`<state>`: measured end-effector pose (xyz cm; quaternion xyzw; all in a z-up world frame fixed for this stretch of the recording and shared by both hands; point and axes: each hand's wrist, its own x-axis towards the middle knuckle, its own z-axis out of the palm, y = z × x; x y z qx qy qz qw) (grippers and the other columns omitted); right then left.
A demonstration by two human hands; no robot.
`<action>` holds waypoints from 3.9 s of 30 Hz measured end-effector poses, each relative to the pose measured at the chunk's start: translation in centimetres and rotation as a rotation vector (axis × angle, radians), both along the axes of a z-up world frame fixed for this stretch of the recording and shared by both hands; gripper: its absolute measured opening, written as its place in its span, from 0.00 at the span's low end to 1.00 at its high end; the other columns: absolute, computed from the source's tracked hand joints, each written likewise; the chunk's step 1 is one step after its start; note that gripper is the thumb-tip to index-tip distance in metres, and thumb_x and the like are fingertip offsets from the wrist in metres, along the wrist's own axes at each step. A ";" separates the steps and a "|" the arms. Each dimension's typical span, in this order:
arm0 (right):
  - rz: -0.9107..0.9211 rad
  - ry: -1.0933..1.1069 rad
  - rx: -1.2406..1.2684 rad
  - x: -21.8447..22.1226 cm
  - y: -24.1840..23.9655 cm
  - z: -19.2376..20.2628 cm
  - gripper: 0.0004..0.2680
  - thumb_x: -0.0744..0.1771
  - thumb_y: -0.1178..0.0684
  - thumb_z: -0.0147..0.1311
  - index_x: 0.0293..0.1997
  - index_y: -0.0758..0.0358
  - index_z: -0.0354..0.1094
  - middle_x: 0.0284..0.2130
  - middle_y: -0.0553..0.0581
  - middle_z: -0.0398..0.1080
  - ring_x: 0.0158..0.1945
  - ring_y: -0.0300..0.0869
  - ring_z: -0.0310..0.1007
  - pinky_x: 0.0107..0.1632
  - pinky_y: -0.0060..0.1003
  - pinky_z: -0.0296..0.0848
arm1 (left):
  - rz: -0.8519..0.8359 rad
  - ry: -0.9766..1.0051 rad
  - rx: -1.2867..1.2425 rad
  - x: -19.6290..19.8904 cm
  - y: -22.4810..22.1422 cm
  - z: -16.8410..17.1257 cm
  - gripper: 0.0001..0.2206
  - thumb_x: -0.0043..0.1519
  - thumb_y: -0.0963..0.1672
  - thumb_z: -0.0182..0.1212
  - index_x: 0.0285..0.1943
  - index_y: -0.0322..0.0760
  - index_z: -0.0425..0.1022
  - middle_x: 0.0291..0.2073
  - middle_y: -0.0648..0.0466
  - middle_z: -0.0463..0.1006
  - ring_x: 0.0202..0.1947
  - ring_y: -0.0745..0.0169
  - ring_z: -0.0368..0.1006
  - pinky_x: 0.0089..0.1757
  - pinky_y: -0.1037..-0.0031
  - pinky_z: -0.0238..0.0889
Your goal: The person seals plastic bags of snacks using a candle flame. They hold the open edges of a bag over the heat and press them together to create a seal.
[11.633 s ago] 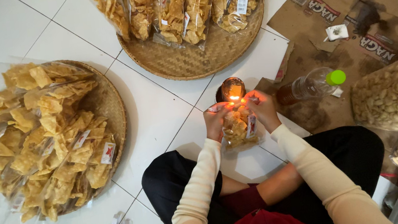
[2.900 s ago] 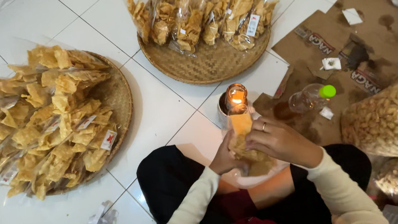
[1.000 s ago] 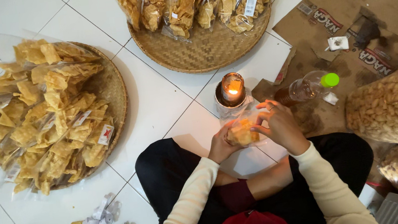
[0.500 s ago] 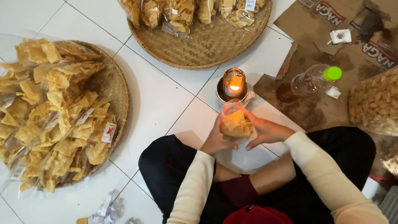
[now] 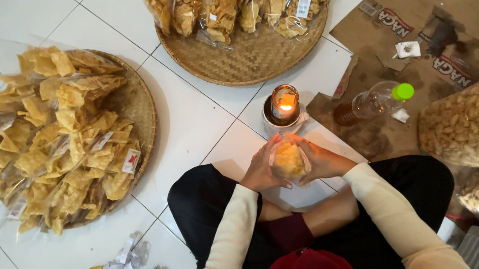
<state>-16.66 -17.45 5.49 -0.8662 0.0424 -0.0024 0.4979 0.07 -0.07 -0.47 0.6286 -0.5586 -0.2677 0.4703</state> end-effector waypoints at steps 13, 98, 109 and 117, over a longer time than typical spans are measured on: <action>-0.015 -0.002 -0.104 -0.2 -0.6 0.6 0.41 0.52 0.51 0.78 0.68 0.57 0.48 0.61 0.63 0.63 0.63 0.54 0.65 0.62 0.44 0.66 | -0.045 0.316 -0.065 -0.6 0.3 2.7 0.61 0.36 0.46 0.86 0.79 0.36 0.46 0.69 0.45 0.64 0.70 0.51 0.60 0.66 0.62 0.55; -0.418 -0.316 -0.231 -1.3 -1.9 2.5 0.04 0.63 0.56 0.64 0.39 0.61 0.78 0.33 0.53 0.77 0.39 0.41 0.77 0.42 0.36 0.75 | 0.137 0.710 -0.117 -3.3 -3.7 1.6 0.24 0.75 0.50 0.40 0.64 0.25 0.74 0.61 0.47 0.77 0.62 0.60 0.71 0.63 0.69 0.61; 0.051 0.062 -0.587 -2.4 -1.1 7.8 0.06 0.59 0.51 0.62 0.36 0.51 0.77 0.29 0.53 0.73 0.40 0.48 0.73 0.44 0.45 0.70 | 0.132 0.411 -0.153 -5.0 -3.4 3.1 0.20 0.75 0.48 0.42 0.63 0.29 0.76 0.61 0.45 0.78 0.62 0.54 0.72 0.63 0.67 0.59; 0.136 0.104 -0.505 -3.6 -1.9 7.7 0.02 0.58 0.50 0.63 0.26 0.49 0.79 0.26 0.47 0.74 0.37 0.46 0.73 0.40 0.43 0.70 | 0.121 0.515 -0.101 -5.6 -2.9 1.5 0.21 0.75 0.48 0.43 0.62 0.27 0.76 0.57 0.45 0.80 0.58 0.55 0.76 0.60 0.68 0.65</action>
